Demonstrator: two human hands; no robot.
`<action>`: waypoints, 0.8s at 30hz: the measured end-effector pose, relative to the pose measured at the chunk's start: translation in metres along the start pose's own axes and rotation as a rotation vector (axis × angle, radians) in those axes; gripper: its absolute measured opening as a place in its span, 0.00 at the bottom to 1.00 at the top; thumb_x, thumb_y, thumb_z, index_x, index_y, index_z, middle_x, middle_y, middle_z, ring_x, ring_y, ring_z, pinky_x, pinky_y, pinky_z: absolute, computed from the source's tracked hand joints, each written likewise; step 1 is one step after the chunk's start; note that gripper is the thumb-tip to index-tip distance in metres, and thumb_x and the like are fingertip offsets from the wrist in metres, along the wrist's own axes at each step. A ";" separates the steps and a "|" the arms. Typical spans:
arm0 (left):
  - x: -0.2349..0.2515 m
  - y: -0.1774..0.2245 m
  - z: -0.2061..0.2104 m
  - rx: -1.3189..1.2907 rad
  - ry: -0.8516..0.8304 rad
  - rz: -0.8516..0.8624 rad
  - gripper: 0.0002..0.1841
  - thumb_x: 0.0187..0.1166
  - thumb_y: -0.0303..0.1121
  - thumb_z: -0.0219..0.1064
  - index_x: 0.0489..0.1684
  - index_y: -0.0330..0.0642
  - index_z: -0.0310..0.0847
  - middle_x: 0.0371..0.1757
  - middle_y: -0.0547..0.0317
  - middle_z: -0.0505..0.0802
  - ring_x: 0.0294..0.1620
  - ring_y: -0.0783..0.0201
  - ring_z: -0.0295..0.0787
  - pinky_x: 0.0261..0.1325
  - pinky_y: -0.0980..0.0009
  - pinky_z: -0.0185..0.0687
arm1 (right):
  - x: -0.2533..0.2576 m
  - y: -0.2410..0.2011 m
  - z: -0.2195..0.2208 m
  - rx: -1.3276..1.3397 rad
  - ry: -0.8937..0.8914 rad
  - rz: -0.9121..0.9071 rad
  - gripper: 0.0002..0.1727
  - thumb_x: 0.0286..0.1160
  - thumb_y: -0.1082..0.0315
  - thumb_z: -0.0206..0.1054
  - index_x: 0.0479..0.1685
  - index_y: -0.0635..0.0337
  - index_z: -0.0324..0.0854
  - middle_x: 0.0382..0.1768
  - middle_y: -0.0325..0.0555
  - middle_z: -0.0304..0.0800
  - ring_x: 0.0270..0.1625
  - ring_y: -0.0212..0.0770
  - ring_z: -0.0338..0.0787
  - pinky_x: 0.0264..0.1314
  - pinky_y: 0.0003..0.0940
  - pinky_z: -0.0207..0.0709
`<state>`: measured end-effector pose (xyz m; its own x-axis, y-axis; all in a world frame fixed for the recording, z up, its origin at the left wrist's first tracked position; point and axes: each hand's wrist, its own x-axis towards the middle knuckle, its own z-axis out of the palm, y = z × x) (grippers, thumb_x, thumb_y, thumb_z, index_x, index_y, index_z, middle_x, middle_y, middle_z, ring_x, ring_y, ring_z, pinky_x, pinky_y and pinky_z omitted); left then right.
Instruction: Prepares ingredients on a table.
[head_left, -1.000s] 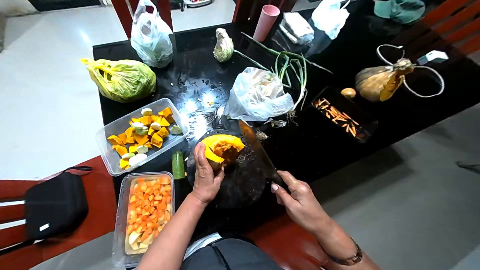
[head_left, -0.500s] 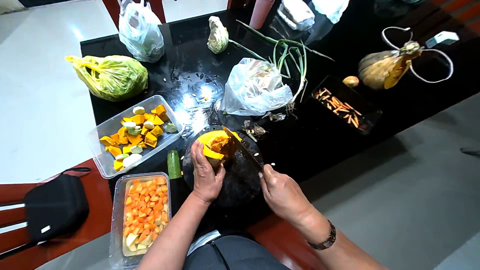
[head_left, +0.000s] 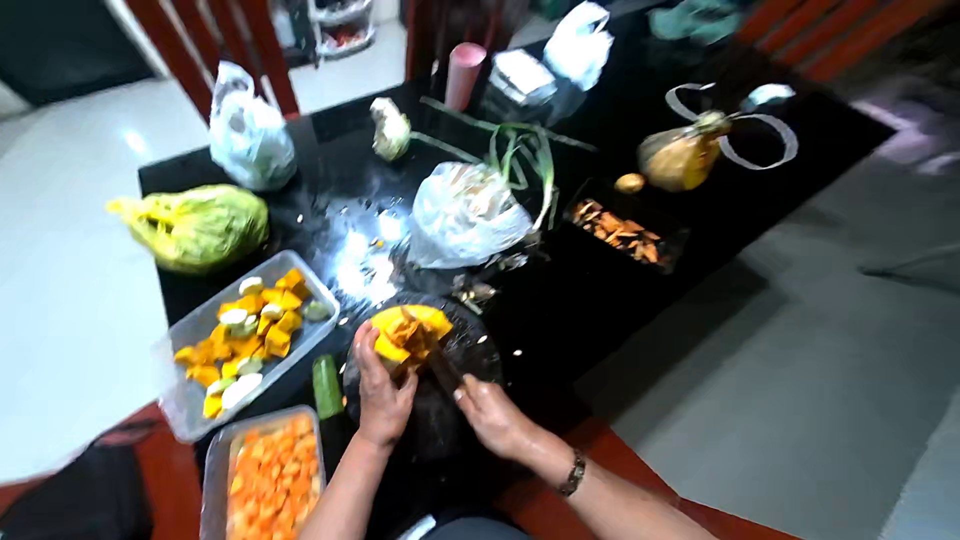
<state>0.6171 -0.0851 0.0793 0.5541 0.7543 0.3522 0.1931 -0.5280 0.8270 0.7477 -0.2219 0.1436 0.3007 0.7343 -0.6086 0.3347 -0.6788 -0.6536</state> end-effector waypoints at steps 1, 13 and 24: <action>0.001 0.000 0.001 0.000 0.003 0.009 0.45 0.53 0.26 0.76 0.75 0.13 0.59 0.80 0.14 0.67 0.85 0.28 0.62 0.86 0.46 0.63 | -0.001 0.000 0.000 0.089 -0.033 0.021 0.18 0.94 0.62 0.45 0.61 0.68 0.74 0.33 0.53 0.79 0.31 0.48 0.82 0.40 0.46 0.79; 0.003 -0.008 0.001 0.035 -0.012 0.061 0.45 0.48 0.24 0.74 0.73 0.11 0.59 0.80 0.11 0.64 0.84 0.26 0.60 0.86 0.45 0.57 | 0.000 0.006 0.016 0.867 -0.249 0.068 0.08 0.94 0.64 0.46 0.45 0.54 0.67 0.15 0.32 0.62 0.11 0.29 0.64 0.14 0.25 0.66; -0.005 -0.018 -0.003 0.048 0.003 0.067 0.44 0.52 0.28 0.72 0.72 0.10 0.57 0.79 0.10 0.64 0.84 0.30 0.62 0.87 0.51 0.57 | -0.006 0.003 -0.008 -0.096 0.008 -0.092 0.21 0.94 0.60 0.46 0.60 0.70 0.75 0.48 0.67 0.87 0.57 0.65 0.89 0.59 0.63 0.79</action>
<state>0.6083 -0.0780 0.0640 0.5648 0.7177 0.4073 0.1940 -0.5952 0.7798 0.7542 -0.2282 0.1484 0.2720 0.7937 -0.5441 0.4447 -0.6051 -0.6604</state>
